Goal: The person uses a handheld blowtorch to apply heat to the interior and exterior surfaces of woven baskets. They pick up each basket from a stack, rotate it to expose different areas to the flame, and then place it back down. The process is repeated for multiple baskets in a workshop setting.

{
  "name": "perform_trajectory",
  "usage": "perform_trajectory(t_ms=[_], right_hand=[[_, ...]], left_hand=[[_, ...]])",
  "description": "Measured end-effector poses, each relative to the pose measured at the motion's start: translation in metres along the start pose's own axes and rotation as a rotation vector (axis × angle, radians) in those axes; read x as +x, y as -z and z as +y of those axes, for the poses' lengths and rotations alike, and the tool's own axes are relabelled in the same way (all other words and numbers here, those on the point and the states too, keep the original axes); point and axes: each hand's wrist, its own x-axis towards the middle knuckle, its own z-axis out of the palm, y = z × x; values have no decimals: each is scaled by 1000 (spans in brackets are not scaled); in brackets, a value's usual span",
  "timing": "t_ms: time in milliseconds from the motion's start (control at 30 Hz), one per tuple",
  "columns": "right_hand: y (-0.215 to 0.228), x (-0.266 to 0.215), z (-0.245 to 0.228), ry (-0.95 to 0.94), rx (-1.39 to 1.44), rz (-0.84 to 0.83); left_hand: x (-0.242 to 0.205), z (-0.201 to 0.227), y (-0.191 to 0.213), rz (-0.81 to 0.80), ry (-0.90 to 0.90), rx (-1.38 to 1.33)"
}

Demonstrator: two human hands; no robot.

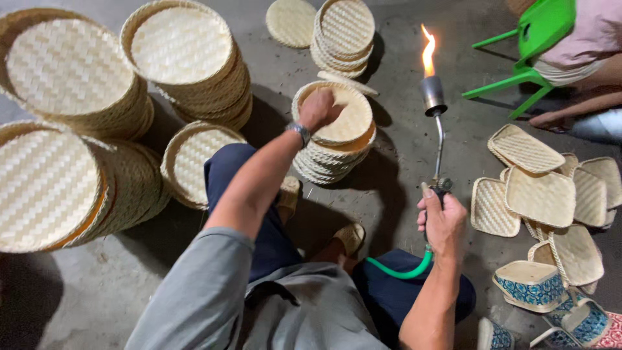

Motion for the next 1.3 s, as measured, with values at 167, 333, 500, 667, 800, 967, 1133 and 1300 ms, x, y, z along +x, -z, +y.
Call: perform_trajectory(t_ms=[167,333,500,667,800,967,1133,1300], right_hand=[[4,-8,14,-29,83,21],[10,-20,27,-73,78,40],[9,-23,35,-135,87,29],[6,-24,37,-173,57,-36],[-4,-26,40,-167,-68,-195],[-27,-25,36,-179,-102,-287],[-29,-24,31,-109,-183,-274],[-30,-18,30,-56,-162,-214]], left_hand=[[-43,-93,-98,48,377,-92],[-57,-102,-113,83,578,-164],[-54,-105,-115,61,812,-321],[-44,-108,-106,360,683,-466],[-36,-88,-75,527,356,-500],[-34,-38,-3,404,388,-743],[-16,-40,28,482,131,-478],[1,-50,55,416,-33,-365]])
